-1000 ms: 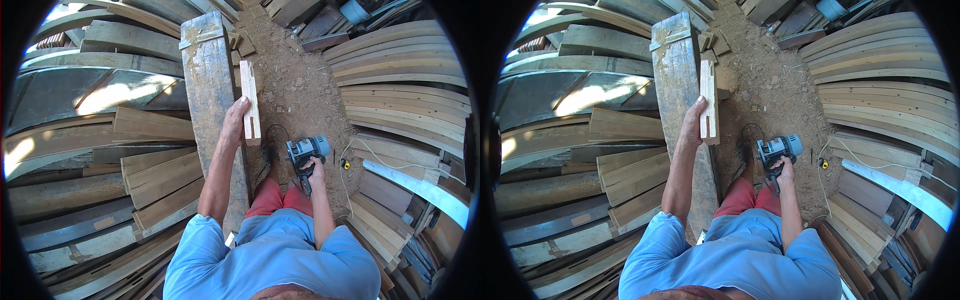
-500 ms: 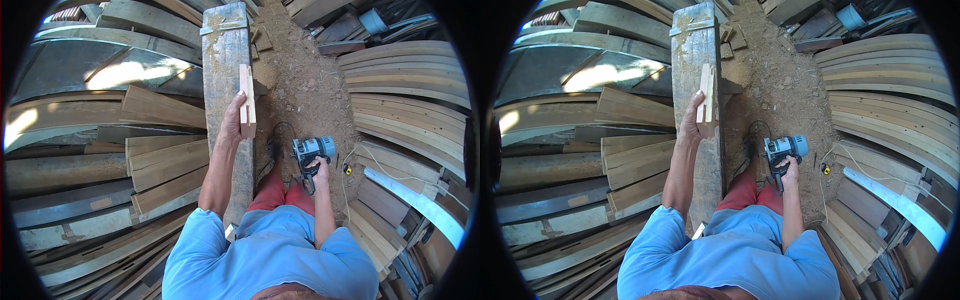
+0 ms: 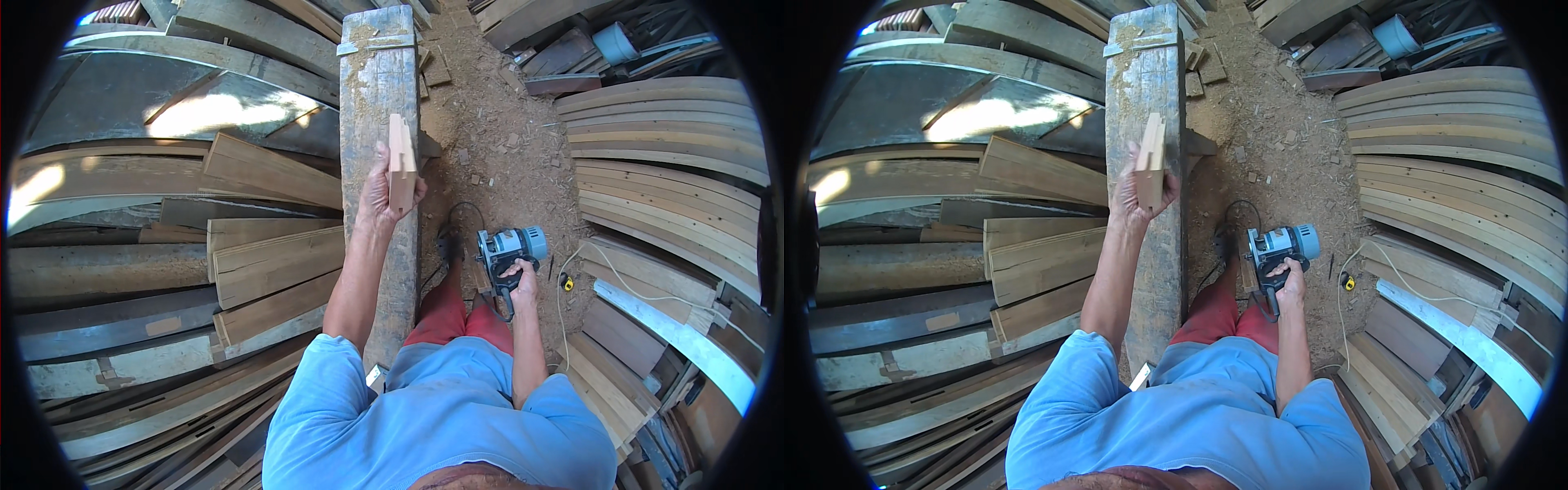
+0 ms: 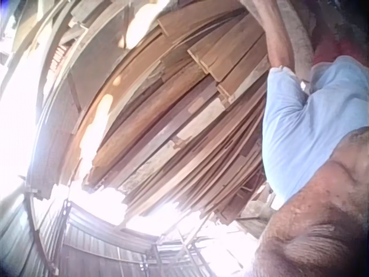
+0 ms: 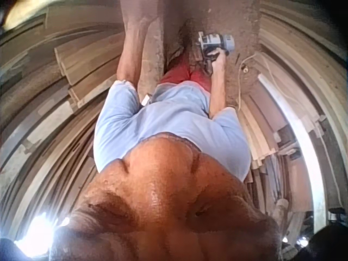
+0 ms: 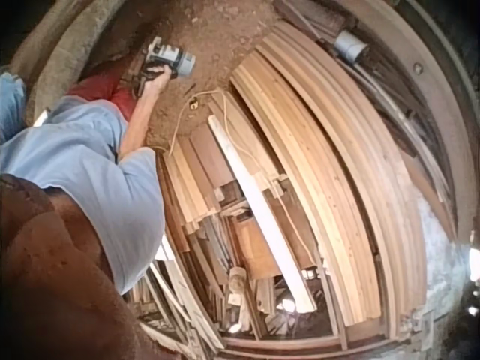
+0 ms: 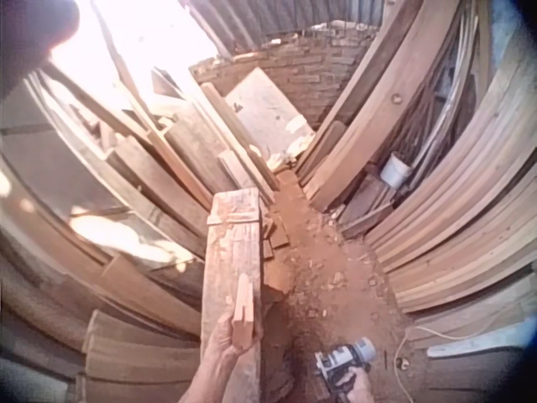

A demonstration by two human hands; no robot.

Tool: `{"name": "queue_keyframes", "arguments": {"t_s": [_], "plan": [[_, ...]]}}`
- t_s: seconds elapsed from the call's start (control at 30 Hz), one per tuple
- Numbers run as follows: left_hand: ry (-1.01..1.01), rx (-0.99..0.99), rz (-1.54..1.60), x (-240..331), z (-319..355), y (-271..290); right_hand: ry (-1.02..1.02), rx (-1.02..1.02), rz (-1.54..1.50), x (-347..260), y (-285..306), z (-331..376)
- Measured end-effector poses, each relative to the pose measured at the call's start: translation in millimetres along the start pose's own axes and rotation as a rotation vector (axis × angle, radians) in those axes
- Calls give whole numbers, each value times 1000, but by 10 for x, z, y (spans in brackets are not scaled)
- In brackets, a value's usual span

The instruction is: The person uses a handheld router to shape a piece of wood and then measures the grooves using a metal square.

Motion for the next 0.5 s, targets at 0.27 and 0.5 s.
{"name": "queue_keyframes", "arguments": {"t_s": [0.27,0.5], "plan": [[42,-111,-125,183,135,-235,-3,24,-10,-35,17,-62],[59,-75,-136,187,18,-173,13,-10,13,-47,18,-53]]}}
Point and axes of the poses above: each hand's wrist, its own z-axis away from the middle knuckle, its own y-axis out of the back of the hand, x = y × z, the point moved 7 cm from there along -z, towards the middle knuckle, and after that the axes turned 7 degrees about x, right-handed, at the moved point
